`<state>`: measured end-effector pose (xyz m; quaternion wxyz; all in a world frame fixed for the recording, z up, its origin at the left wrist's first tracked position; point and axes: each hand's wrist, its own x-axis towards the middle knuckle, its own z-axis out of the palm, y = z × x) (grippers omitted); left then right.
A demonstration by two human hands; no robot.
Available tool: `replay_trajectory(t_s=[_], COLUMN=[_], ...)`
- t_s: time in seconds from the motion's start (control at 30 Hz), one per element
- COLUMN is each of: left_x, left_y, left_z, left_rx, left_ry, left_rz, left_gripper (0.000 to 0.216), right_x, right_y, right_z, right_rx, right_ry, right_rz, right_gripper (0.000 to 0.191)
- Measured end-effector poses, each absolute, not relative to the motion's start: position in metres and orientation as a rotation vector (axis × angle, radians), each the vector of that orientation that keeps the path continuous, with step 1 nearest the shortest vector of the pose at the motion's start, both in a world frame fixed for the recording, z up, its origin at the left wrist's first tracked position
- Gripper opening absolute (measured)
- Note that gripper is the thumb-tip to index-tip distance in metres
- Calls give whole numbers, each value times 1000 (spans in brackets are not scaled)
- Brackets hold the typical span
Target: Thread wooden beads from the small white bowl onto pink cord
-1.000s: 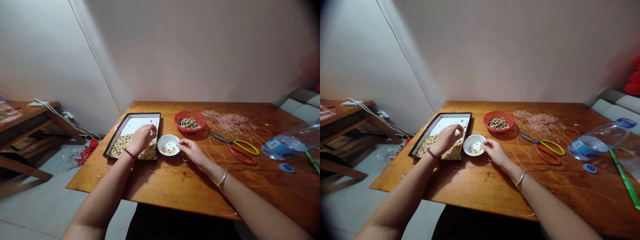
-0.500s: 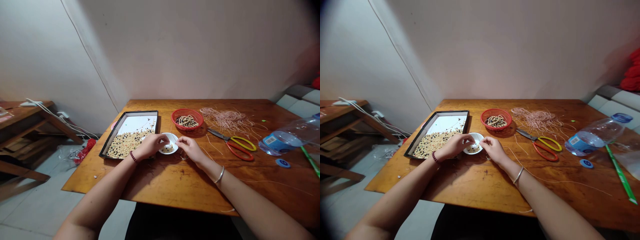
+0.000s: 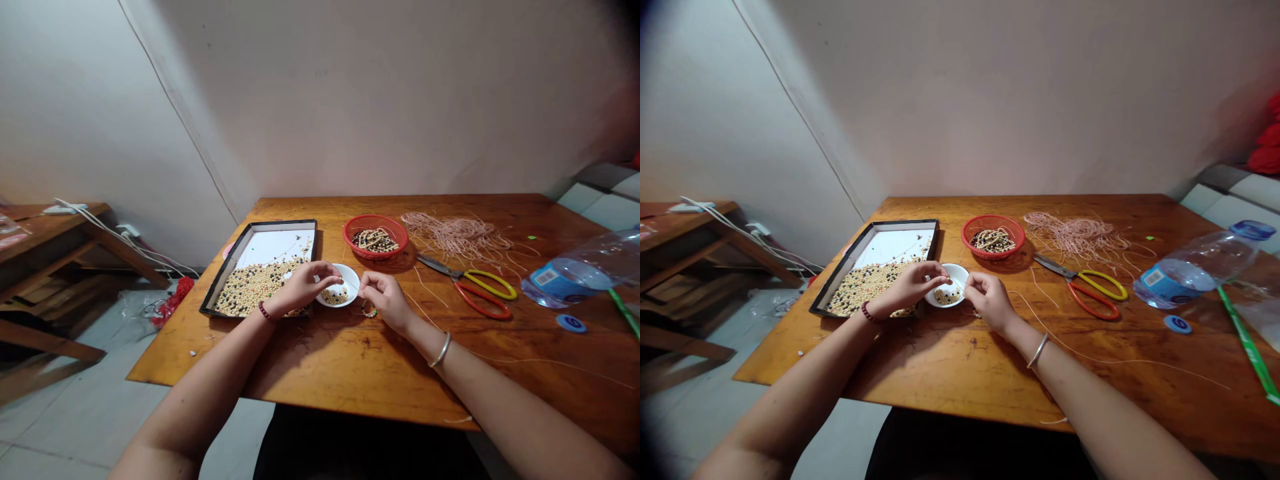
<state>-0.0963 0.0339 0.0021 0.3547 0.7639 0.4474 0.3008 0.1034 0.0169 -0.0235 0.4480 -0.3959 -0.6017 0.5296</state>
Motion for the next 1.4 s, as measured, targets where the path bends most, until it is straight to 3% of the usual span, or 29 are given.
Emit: replay_trajectory(t_s=[1.13, 1.4], left_x=[-102, -100], left_y=[38, 39], left_z=[-1, -4], left_rx=[1908, 1537], left_ry=[1133, 951], left_rz=[924, 988], left_gripper=[25, 43], right_x=[98, 100], right_y=[15, 8], right_z=[-21, -22], right_rx=[-990, -939], right_ry=[-1521, -1581], right_rz=[1321, 1017], right_gripper=[19, 19])
